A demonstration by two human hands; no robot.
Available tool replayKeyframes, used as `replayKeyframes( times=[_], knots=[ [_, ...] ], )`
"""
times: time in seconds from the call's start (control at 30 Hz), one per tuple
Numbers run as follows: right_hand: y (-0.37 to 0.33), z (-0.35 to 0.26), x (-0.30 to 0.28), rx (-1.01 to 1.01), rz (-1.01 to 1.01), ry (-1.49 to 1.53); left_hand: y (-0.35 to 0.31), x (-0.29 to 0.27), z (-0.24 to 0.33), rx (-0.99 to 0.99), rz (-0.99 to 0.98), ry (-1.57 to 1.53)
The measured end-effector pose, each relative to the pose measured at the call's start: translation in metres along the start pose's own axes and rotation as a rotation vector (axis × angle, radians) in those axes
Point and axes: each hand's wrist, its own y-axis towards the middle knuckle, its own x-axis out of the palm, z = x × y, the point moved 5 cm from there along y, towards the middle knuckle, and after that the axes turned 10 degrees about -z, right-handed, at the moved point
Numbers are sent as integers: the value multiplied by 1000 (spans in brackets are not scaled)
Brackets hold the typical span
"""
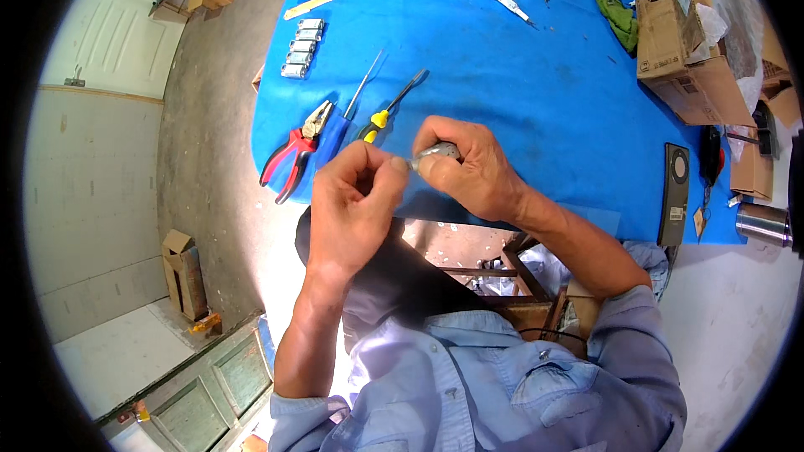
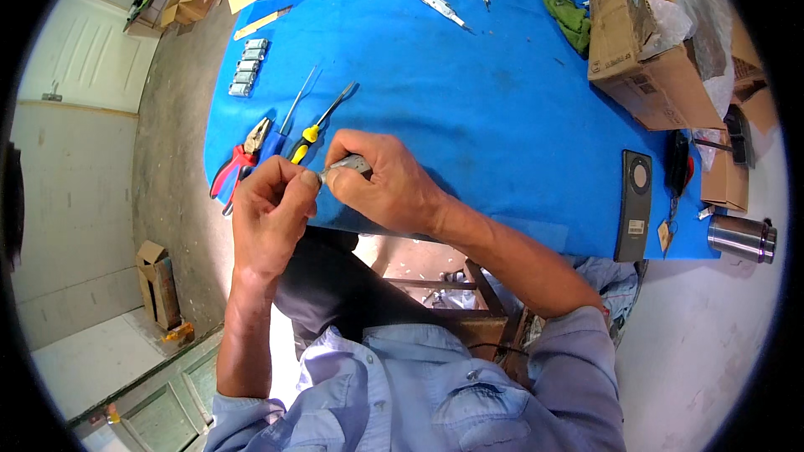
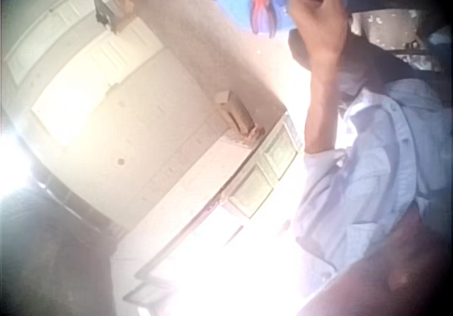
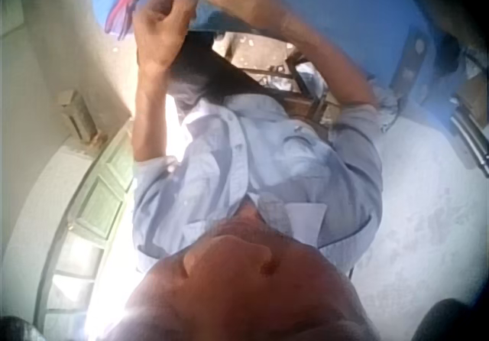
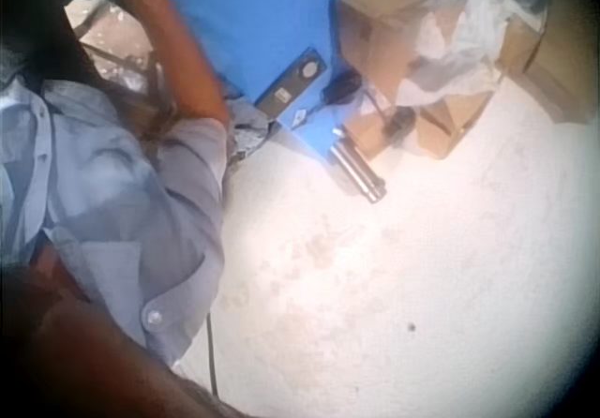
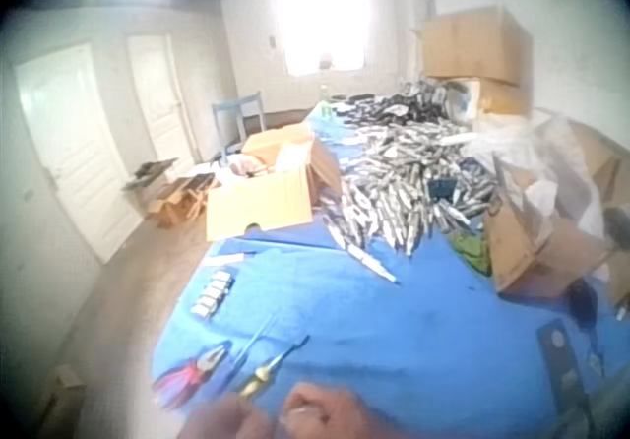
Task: The person assembles small cylindrical batteries into a plastic housing using a screwdriver and pliers. They insert the batteries, secure them with a screw, and trim excess plastic tabs from the casing.
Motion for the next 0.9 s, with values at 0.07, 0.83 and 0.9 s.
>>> replayKeyframes(
  times=[0.07, 0.83, 0.9],
  knots=[
    [-1, 1, -1, 4, 5, -11, 2, -1, -1, -7, -1, 2],
    [-53, -75, 44, 115, 103, 304, -78, 10, 28, 199, 31, -207],
    [-59, -83, 56, 84, 93, 292, -89, 7, 26, 239, 32, -220]
  ],
)
